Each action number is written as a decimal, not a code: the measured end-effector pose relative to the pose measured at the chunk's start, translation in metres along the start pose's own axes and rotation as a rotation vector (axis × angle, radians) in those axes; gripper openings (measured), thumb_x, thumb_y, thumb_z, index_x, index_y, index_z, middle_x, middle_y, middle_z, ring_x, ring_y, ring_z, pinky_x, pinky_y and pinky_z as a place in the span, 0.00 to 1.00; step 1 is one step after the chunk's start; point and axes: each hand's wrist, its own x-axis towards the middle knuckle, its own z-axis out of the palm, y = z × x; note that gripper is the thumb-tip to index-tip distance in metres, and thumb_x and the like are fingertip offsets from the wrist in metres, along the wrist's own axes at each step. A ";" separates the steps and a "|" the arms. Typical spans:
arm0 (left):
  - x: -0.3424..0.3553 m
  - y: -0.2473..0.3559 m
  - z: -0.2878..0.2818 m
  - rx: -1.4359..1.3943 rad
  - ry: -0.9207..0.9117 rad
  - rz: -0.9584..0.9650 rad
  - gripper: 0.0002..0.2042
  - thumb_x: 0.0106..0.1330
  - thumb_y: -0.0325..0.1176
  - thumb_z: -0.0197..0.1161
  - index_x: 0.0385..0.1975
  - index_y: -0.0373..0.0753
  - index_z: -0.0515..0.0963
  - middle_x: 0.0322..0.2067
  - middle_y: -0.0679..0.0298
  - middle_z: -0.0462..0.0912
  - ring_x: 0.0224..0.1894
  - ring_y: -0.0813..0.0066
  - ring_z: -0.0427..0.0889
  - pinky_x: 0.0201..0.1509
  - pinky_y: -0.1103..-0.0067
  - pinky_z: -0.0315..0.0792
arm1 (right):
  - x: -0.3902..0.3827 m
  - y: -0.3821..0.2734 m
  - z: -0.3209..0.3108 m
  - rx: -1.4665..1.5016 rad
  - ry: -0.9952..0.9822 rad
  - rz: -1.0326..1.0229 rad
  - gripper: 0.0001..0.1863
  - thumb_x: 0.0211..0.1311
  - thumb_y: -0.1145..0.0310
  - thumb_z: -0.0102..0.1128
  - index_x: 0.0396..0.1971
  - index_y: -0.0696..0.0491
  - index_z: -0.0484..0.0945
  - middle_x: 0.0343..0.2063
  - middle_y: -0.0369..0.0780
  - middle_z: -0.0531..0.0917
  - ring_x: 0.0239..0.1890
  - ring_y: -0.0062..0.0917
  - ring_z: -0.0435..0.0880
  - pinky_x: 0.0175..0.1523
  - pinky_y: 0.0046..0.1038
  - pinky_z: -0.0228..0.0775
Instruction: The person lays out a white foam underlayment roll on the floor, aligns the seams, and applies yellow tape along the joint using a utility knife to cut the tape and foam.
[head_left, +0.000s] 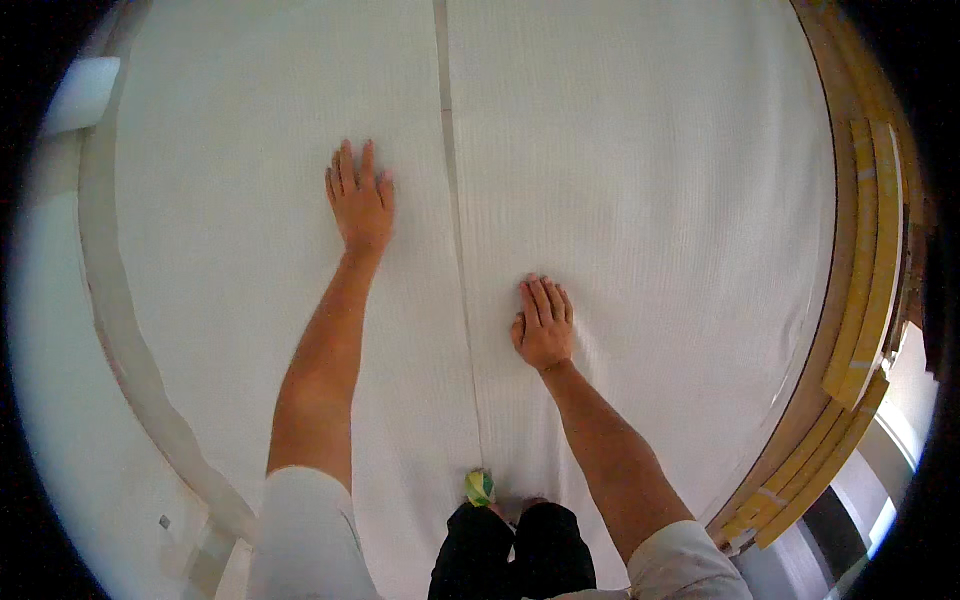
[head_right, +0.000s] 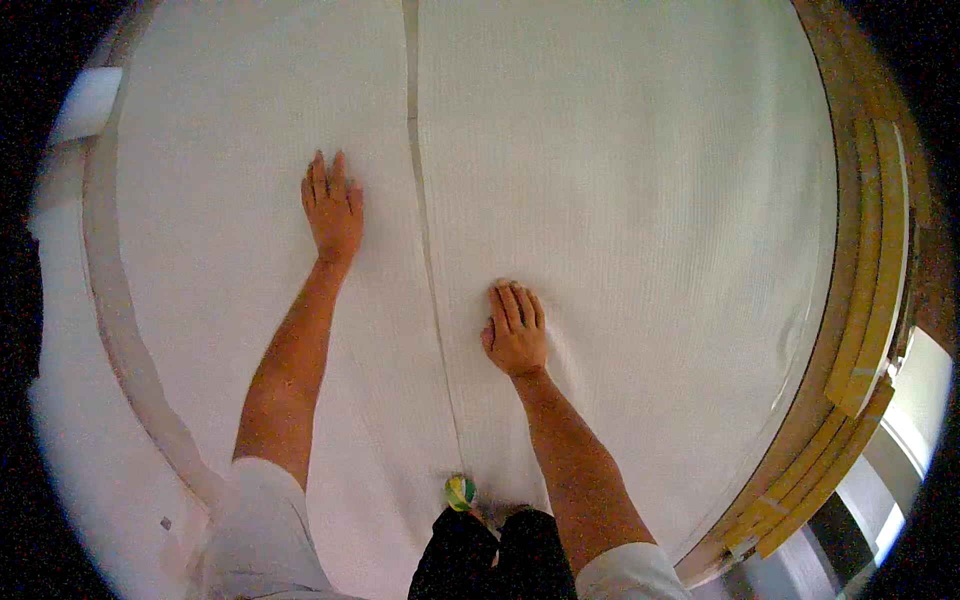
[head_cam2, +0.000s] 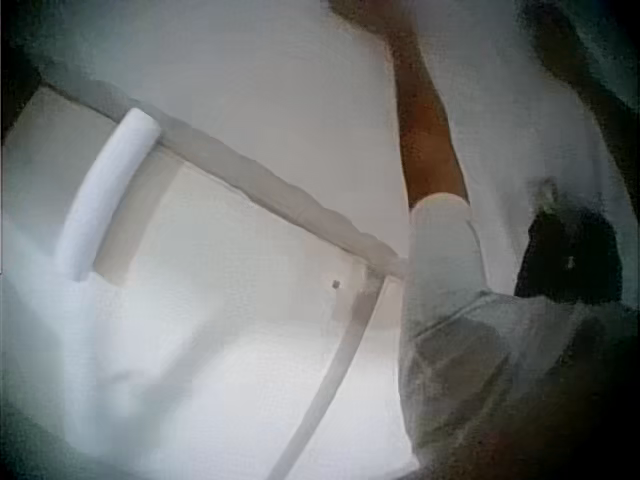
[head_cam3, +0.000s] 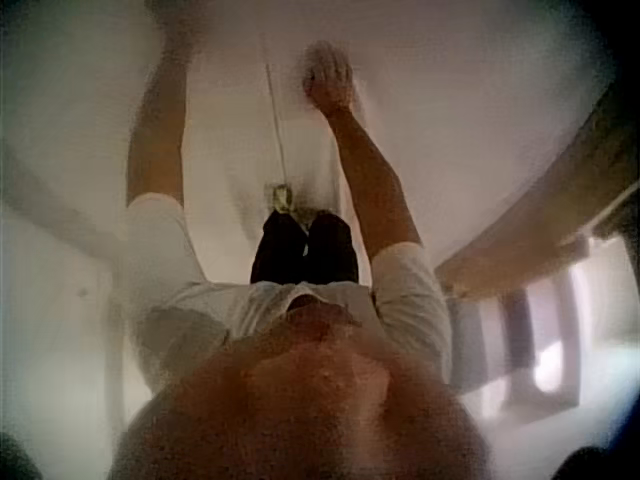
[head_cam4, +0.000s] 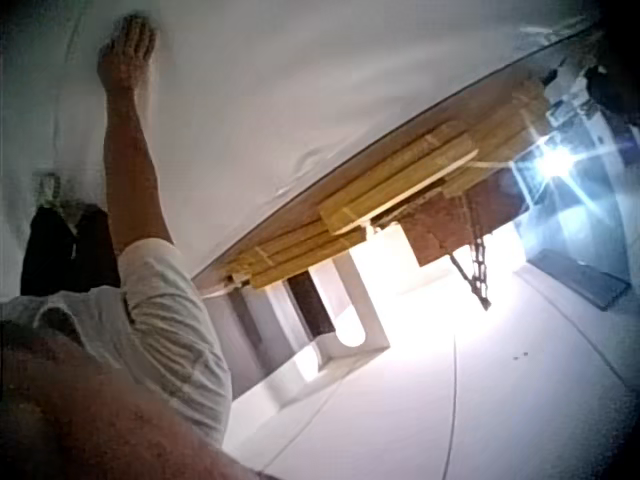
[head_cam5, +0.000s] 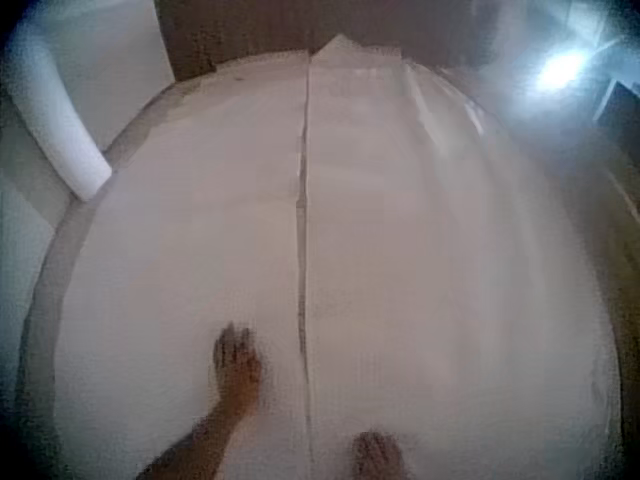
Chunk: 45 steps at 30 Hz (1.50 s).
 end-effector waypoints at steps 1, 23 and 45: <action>-0.035 -0.001 0.006 -0.016 -0.011 -0.036 0.27 0.77 0.46 0.51 0.73 0.44 0.65 0.75 0.50 0.59 0.77 0.49 0.55 0.79 0.54 0.49 | -0.050 0.002 -0.005 0.012 -0.029 -0.021 0.27 0.67 0.62 0.50 0.65 0.54 0.73 0.70 0.43 0.69 0.71 0.41 0.66 0.76 0.50 0.54; 0.078 0.111 -0.039 0.019 -0.217 0.050 0.31 0.77 0.48 0.50 0.75 0.39 0.61 0.77 0.48 0.53 0.79 0.48 0.51 0.82 0.55 0.40 | -0.075 0.046 -0.068 -0.016 0.004 -0.016 0.23 0.67 0.65 0.49 0.60 0.54 0.78 0.66 0.42 0.73 0.68 0.42 0.69 0.73 0.51 0.58; 0.088 0.158 -0.042 0.031 -0.126 0.062 0.32 0.75 0.50 0.51 0.75 0.40 0.61 0.76 0.46 0.56 0.78 0.48 0.53 0.82 0.57 0.43 | 0.037 0.043 -0.166 0.313 -0.131 0.259 0.25 0.68 0.68 0.60 0.63 0.60 0.71 0.61 0.50 0.77 0.63 0.48 0.74 0.68 0.46 0.66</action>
